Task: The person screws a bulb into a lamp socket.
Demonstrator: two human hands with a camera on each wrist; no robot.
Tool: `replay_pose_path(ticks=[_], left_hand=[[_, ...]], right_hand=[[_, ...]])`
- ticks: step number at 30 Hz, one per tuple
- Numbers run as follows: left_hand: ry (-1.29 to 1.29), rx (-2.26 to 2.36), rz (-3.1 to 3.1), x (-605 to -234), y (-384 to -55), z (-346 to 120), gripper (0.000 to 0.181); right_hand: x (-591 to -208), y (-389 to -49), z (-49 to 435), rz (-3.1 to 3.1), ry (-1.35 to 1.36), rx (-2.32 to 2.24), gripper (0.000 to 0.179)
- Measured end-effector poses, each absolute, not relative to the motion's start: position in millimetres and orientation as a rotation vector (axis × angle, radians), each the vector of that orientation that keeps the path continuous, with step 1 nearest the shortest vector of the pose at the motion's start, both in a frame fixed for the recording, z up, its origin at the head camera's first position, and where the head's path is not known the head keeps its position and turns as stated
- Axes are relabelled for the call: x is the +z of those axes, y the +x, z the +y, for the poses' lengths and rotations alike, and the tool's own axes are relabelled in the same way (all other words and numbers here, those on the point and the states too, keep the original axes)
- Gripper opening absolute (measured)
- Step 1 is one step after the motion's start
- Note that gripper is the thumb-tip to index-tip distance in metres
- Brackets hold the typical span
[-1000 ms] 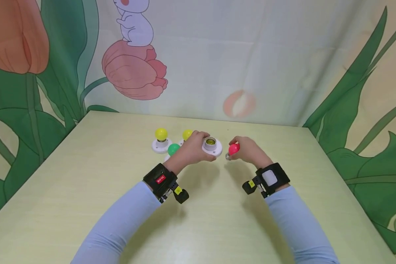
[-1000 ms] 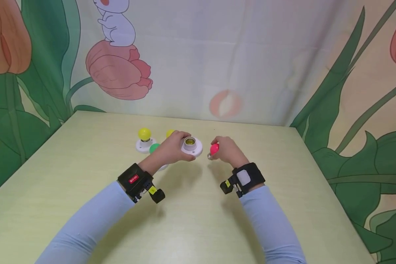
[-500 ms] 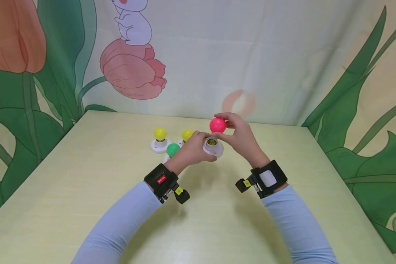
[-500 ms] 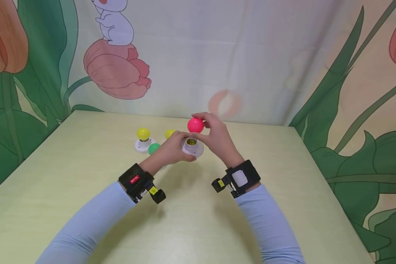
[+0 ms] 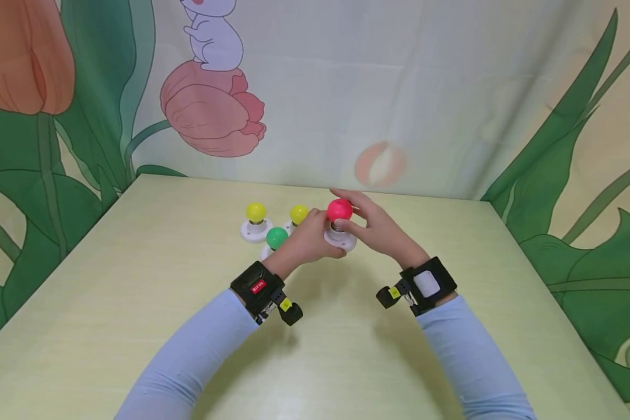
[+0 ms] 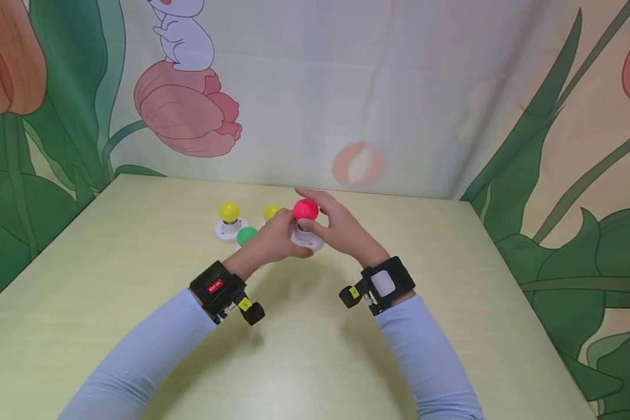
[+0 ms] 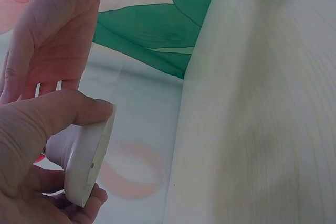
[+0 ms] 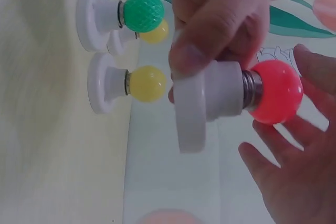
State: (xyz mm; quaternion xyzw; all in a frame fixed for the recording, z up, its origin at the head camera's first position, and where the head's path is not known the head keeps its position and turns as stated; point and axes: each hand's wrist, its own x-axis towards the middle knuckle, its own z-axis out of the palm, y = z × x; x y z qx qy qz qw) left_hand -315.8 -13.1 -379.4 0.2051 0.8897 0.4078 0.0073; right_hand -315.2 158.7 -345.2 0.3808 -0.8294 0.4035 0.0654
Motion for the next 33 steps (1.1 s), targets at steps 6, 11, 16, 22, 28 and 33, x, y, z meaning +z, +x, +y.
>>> replay_pose_path(ticks=[6, 11, 16, 22, 28, 33], left_hand=[[0.679, 1.226, 2.800, -381, -316, -13, 0.070], [0.665, 1.224, 2.803, -380, -315, -14, 0.066], [0.648, 1.240, 2.793, -378, -315, -14, 0.066], [0.659, 1.228, 2.789, -377, -314, -12, 0.066], [0.658, 1.206, 2.793, -376, -313, -11, 0.069], [0.655, 1.206, 2.802, -376, -313, -12, 0.069]], right_hand=[[-323, -297, 159, -2.518, 1.285, 1.283, 0.044], [-320, -295, 159, -2.458, 1.314, 1.261, 0.044], [-334, -309, 165, -2.429, 1.295, 1.239, 0.047], [-342, -317, 169, -2.429, 1.191, 1.181, 0.043], [-340, -317, 168, -2.472, 1.128, 1.108, 0.045], [-340, -320, 172, -2.514, 1.330, 1.129, 0.054]])
